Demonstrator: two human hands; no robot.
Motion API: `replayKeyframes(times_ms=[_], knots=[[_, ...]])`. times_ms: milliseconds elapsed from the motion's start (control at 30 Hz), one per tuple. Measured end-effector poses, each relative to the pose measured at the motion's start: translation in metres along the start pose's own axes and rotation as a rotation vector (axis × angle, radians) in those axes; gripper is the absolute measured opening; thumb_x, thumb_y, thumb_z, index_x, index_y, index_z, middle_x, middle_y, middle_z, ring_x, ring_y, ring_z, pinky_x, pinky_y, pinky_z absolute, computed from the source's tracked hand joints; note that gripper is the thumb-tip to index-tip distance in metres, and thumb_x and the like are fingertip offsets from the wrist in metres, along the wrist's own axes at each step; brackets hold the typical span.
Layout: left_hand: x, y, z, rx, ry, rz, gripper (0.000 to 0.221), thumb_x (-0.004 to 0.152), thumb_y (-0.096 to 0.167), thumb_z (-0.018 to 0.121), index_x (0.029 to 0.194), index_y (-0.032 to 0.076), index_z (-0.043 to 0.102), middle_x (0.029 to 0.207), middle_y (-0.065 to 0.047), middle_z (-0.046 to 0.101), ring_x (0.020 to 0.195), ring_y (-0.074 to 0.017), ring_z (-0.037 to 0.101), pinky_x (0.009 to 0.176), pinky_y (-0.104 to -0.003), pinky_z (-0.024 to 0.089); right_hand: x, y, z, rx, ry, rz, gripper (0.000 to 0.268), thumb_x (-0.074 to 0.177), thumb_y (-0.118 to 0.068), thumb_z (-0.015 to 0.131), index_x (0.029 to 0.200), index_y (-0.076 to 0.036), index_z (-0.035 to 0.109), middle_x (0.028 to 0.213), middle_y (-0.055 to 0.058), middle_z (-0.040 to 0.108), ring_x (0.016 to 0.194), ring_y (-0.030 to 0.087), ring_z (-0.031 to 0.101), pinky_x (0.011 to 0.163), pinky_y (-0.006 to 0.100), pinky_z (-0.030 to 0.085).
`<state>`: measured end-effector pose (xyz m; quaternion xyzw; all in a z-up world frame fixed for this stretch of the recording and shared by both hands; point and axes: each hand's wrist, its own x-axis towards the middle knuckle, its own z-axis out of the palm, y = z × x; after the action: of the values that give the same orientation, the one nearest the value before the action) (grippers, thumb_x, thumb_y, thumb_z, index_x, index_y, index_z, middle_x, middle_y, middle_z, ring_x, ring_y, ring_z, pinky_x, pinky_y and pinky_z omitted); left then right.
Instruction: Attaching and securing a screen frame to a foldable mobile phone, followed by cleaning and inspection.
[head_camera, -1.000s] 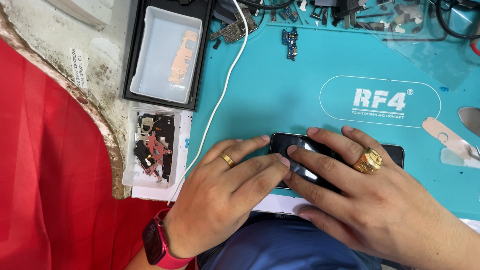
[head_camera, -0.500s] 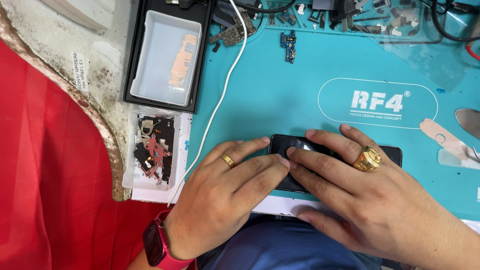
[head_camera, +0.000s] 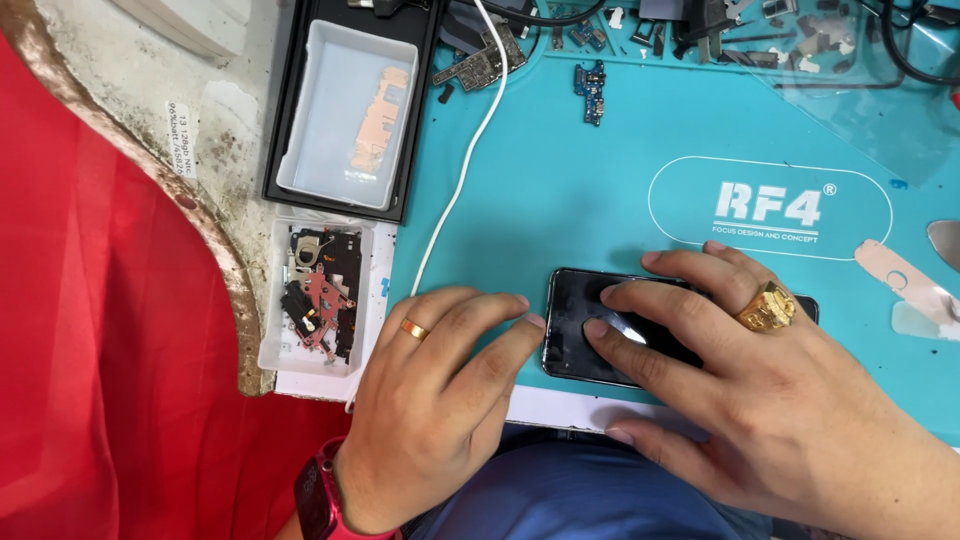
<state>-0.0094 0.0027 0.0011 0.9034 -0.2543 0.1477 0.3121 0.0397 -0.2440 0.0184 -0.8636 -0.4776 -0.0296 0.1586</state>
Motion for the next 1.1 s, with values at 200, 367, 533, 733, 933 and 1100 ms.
replayKeyframes(times_ms=[200, 367, 533, 733, 933, 1100], knots=[[-0.005, 0.006, 0.000, -0.057, -0.019, -0.099, 0.022, 0.107, 0.019, 0.048, 0.119, 0.006, 0.061, 0.118, -0.010, 0.066, 0.103, -0.0323, 0.063, 0.085, -0.045, 0.044, 0.002, -0.002, 0.000, -0.025, 0.003, -0.037, 0.047, 0.090, -0.047, 0.067, 0.123, -0.014, 0.068, 0.124, 0.007, 0.062, 0.120, 0.036, 0.059, 0.104, 0.057, 0.046], [0.000, 0.011, 0.003, -0.057, -0.032, -0.220, 0.026, 0.105, 0.021, 0.046, 0.118, 0.009, 0.065, 0.114, -0.005, 0.068, 0.100, -0.0308, 0.060, 0.082, -0.044, 0.041, -0.001, -0.004, 0.002, -0.091, 0.006, -0.002, 0.048, 0.089, -0.048, 0.066, 0.124, -0.015, 0.069, 0.126, 0.004, 0.065, 0.122, 0.034, 0.059, 0.107, 0.057, 0.044], [0.002, 0.013, 0.005, -0.053, -0.029, -0.246, 0.024, 0.101, 0.022, 0.055, 0.120, 0.009, 0.063, 0.114, -0.005, 0.067, 0.098, -0.0312, 0.060, 0.080, -0.045, 0.041, 0.002, -0.003, 0.000, -0.020, 0.009, -0.002, 0.037, 0.094, -0.032, 0.058, 0.124, -0.014, 0.070, 0.125, 0.004, 0.065, 0.119, 0.035, 0.058, 0.107, 0.059, 0.043], [0.001, 0.013, 0.005, -0.054, -0.040, -0.242, 0.026, 0.102, 0.022, 0.053, 0.122, 0.009, 0.063, 0.115, -0.005, 0.066, 0.099, -0.0312, 0.059, 0.081, -0.045, 0.040, 0.010, -0.008, 0.001, 0.116, 0.054, 0.038, 0.022, 0.095, -0.017, 0.062, 0.111, -0.008, 0.074, 0.120, 0.010, 0.067, 0.111, 0.041, 0.059, 0.098, 0.052, 0.045], [0.001, 0.011, 0.001, -0.117, -0.055, -0.254, 0.026, 0.104, 0.016, 0.046, 0.122, 0.008, 0.063, 0.115, -0.007, 0.066, 0.101, -0.0310, 0.059, 0.078, -0.044, 0.038, 0.013, -0.012, 0.001, 0.110, 0.077, 0.079, 0.016, 0.094, -0.016, 0.067, 0.106, -0.010, 0.075, 0.117, 0.009, 0.068, 0.110, 0.042, 0.061, 0.096, 0.050, 0.047], [-0.002, 0.009, 0.004, -0.104, -0.074, -0.228, 0.025, 0.101, 0.012, 0.052, 0.123, 0.010, 0.065, 0.114, -0.004, 0.066, 0.097, -0.0308, 0.057, 0.078, -0.044, 0.037, 0.008, -0.012, 0.005, 0.057, 0.077, 0.109, 0.018, 0.092, -0.023, 0.070, 0.108, -0.016, 0.076, 0.116, 0.003, 0.069, 0.112, 0.037, 0.060, 0.104, 0.055, 0.039]])
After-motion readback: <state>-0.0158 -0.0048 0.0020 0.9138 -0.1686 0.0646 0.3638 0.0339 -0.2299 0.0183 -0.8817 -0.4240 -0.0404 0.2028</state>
